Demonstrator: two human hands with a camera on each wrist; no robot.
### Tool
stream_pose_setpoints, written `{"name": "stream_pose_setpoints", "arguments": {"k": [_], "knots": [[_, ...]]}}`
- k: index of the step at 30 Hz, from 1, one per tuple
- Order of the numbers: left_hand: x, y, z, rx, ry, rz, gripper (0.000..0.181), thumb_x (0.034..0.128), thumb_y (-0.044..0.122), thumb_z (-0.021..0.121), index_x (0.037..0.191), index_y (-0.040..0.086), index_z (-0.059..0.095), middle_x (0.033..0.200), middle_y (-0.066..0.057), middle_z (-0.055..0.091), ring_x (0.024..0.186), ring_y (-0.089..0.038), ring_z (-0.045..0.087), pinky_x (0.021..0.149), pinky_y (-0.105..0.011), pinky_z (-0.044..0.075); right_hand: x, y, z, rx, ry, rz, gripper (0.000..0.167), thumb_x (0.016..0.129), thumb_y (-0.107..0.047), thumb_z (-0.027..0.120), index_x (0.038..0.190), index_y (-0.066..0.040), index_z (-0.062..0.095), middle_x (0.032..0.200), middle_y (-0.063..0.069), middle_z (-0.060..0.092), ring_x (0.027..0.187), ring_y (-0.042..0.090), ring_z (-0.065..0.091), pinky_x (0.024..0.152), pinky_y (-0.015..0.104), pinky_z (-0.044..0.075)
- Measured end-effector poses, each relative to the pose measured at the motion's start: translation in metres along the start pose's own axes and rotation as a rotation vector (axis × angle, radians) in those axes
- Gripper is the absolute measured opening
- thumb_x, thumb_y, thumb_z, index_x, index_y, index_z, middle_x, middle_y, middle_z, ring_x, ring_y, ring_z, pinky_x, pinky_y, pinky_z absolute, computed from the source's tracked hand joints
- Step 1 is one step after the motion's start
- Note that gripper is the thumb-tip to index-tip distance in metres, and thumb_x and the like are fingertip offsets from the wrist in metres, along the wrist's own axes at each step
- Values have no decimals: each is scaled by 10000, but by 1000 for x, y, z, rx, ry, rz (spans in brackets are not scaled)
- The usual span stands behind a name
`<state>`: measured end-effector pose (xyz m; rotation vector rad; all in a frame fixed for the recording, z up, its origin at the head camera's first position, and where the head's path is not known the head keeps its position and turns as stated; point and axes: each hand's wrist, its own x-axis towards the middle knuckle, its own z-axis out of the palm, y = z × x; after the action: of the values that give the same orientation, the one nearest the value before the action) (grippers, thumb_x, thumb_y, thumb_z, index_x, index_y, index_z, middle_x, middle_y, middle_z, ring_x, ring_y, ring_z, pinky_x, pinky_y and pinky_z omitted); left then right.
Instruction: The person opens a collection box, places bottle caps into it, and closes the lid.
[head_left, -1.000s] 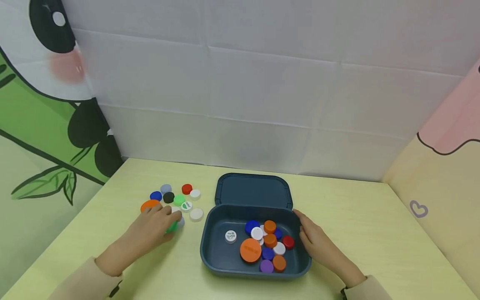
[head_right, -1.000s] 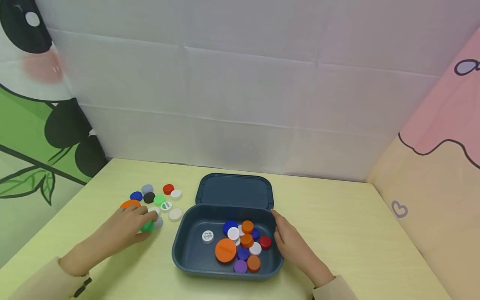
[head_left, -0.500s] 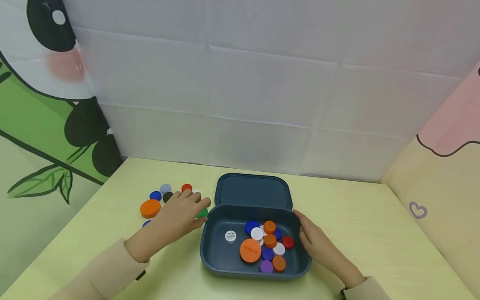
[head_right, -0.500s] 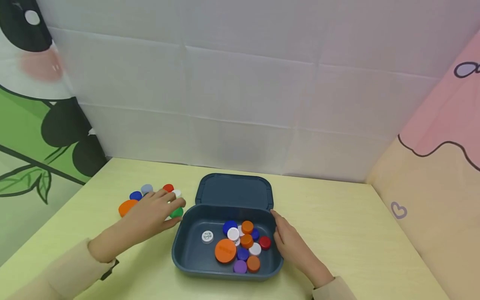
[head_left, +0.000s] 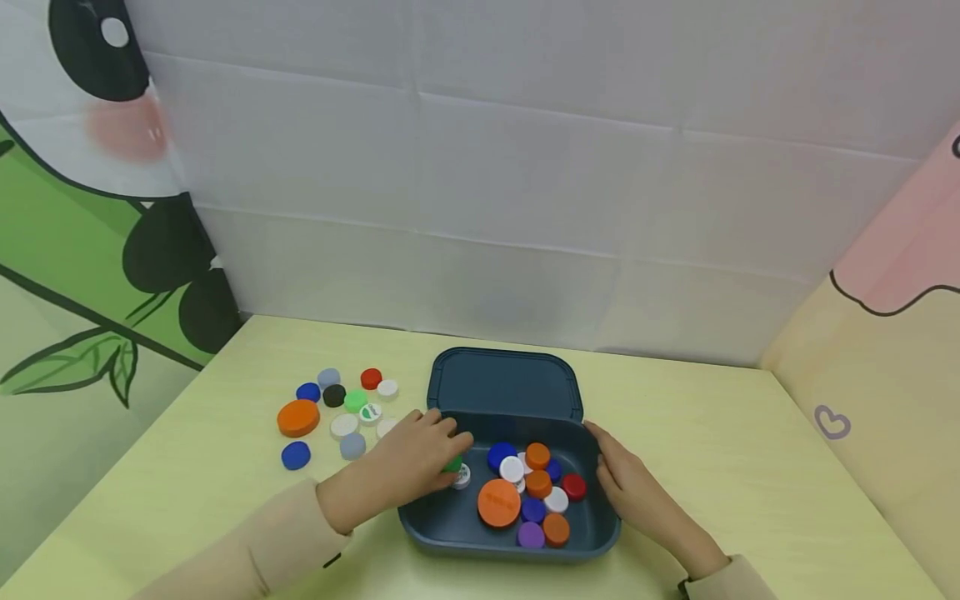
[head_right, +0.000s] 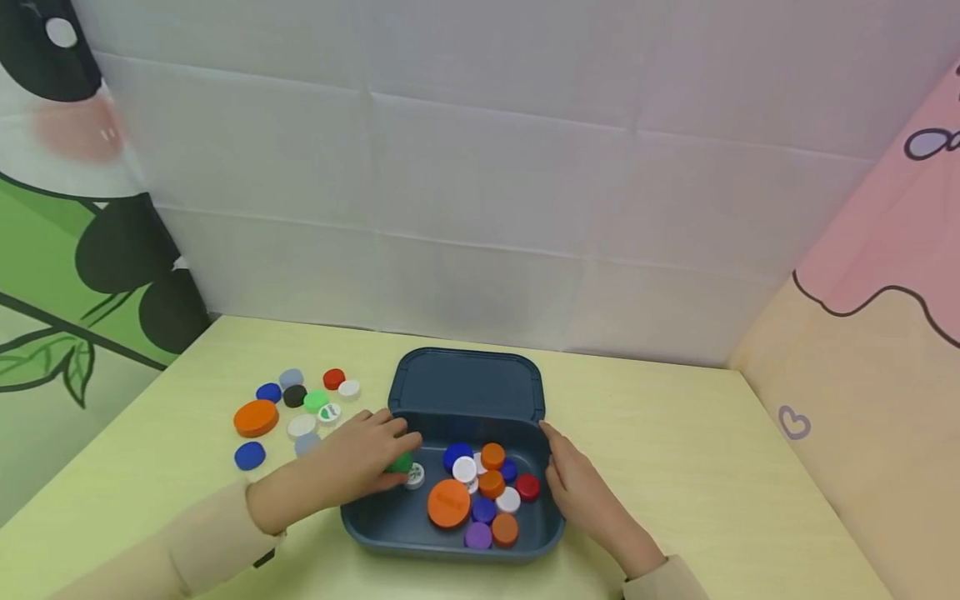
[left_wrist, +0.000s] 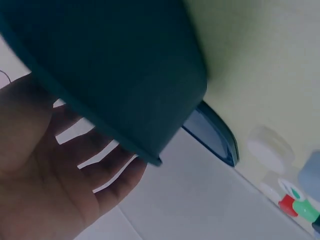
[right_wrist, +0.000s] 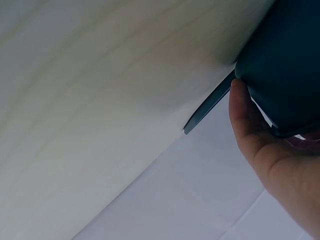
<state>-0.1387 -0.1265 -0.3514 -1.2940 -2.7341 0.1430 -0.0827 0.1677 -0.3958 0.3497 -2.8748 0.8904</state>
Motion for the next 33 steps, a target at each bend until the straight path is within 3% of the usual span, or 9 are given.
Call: {"name": "stream_pose_setpoints", "arguments": {"k": [5,10,20,33], "knots": [[2,8,8,2,-96,40,328,735,420,721,989,238,620,897,12,639,772,-159,504,659,-279,417,1,0,0,7,-9,7,479,901,24,402,1374,37,327,1372,190,437,1224,336,468,982,484,386],[2,12,11,10,-145,106,338,724,430,730,996,261,619,921,37,649,778,-141,506,653,-262,386,1,0,0,19,-18,16,479,904,21,399,1376,34,324,1375,187,434,1225,332,468,985,484,384],[2,17,15,30,-162,206,416,692,442,749,1066,309,623,935,87,641,838,-120,523,730,-281,397,1,-1,-1,21,-26,26,476,909,10,389,1379,29,319,1365,191,444,1210,326,482,979,481,392],[1,18,14,21,-171,198,397,690,442,750,1049,320,635,907,95,632,837,-124,515,736,-288,383,0,-2,-2,21,-30,21,473,910,14,386,1378,29,320,1368,187,442,1211,322,482,977,481,393]]}}
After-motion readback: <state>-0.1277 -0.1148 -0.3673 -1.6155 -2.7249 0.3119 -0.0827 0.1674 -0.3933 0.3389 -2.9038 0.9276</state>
